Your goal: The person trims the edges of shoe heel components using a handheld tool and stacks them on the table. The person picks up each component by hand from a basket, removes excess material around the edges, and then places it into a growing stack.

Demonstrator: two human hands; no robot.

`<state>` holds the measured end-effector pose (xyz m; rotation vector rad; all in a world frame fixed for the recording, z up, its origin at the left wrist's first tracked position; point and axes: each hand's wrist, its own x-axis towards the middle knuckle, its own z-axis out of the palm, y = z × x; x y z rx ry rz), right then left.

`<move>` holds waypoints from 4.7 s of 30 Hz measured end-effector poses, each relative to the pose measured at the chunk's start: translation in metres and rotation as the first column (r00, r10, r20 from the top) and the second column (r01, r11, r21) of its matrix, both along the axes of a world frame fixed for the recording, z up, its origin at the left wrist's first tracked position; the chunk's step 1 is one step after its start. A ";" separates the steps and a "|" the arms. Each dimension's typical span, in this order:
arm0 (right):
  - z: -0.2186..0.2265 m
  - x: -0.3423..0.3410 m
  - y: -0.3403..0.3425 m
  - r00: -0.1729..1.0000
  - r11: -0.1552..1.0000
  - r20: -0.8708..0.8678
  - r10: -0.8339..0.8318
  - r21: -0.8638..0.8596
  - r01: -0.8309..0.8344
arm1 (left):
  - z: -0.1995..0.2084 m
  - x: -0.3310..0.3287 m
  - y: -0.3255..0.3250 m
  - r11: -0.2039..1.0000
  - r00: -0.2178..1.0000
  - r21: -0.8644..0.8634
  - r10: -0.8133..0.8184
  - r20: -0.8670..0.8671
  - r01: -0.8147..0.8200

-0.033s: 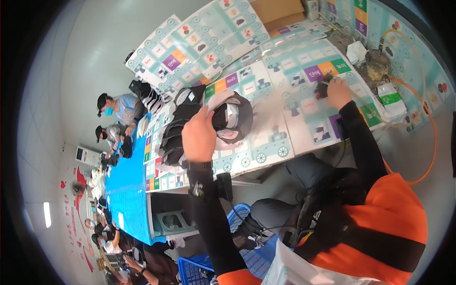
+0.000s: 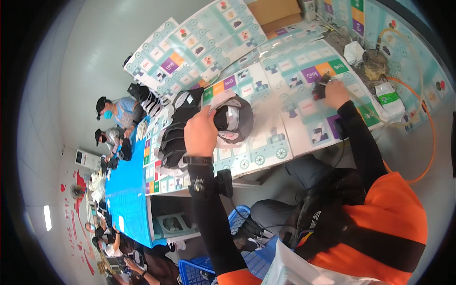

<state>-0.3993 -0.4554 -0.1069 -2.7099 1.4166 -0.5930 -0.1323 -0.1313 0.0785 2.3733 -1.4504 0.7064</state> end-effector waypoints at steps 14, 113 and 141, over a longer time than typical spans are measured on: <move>0.065 0.058 0.132 0.726 0.275 0.687 0.032 0.692 -0.668 | -0.012 0.006 -0.082 0.980 0.990 0.168 -0.092 -0.103 0.108; 0.030 0.011 0.103 0.731 0.826 0.461 0.503 -0.008 -0.563 | -0.035 0.133 0.333 0.130 0.886 -0.909 0.313 -0.341 -0.396; -0.047 0.098 0.327 -0.061 -0.257 0.742 0.668 0.153 -0.954 | -0.176 -0.188 0.267 0.815 0.715 -0.105 0.429 -0.552 -0.569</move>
